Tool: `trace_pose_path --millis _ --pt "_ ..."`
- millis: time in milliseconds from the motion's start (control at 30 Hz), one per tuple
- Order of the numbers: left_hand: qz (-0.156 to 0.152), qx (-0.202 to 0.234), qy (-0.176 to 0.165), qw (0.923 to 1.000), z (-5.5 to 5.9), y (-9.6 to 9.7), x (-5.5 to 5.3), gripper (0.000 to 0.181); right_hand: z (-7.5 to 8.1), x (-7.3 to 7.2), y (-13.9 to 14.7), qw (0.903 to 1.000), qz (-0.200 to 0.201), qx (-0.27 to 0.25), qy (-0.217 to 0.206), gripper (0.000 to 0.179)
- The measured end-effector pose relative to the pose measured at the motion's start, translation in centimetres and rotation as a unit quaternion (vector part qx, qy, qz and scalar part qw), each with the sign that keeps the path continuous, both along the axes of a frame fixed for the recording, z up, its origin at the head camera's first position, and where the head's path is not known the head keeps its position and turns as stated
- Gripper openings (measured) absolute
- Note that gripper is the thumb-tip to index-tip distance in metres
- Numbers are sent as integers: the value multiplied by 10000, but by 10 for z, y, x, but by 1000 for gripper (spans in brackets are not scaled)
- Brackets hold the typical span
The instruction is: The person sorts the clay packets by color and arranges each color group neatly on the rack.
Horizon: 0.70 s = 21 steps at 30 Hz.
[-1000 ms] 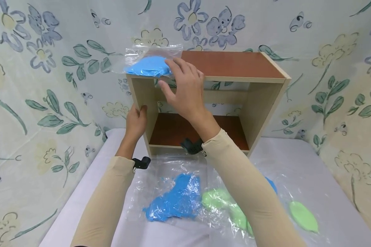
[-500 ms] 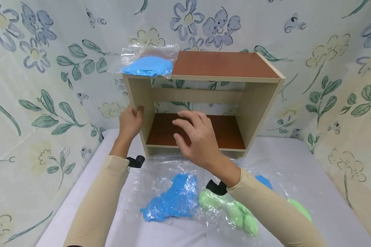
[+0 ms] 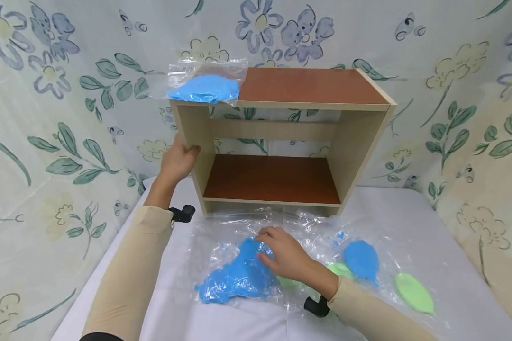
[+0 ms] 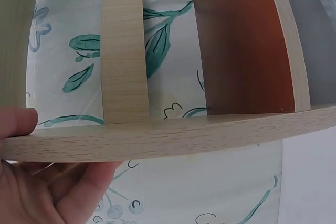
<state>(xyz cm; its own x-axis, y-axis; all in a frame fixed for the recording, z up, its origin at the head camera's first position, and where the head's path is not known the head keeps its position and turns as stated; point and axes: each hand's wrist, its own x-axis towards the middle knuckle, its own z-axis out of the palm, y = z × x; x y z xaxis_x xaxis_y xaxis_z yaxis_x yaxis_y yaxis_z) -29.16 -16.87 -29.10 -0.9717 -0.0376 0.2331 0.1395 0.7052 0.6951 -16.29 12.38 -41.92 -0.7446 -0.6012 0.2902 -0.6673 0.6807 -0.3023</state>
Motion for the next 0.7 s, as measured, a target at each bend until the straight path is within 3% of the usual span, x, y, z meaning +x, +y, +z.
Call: trace_pose_path --millis 100,233,500,600,700 --pt "-89 112 -1 9999 -1 -1 0 61 -7 4 9 9996 10 158 -218 34" --pt "-223 229 -56 9995 -3 -2 0 61 -6 6 29 9988 -151 266 -385 34" --pt "-523 277 139 9981 -4 -1 -4 58 -9 4 100 9952 -958 63 -197 34" --pt "-507 239 50 9984 -3 -2 -3 60 -9 3 134 9865 -1569 105 -466 38" --pt "-494 213 -63 9985 -1 -3 -3 63 -8 2 163 9679 -2277 360 -1004 44"
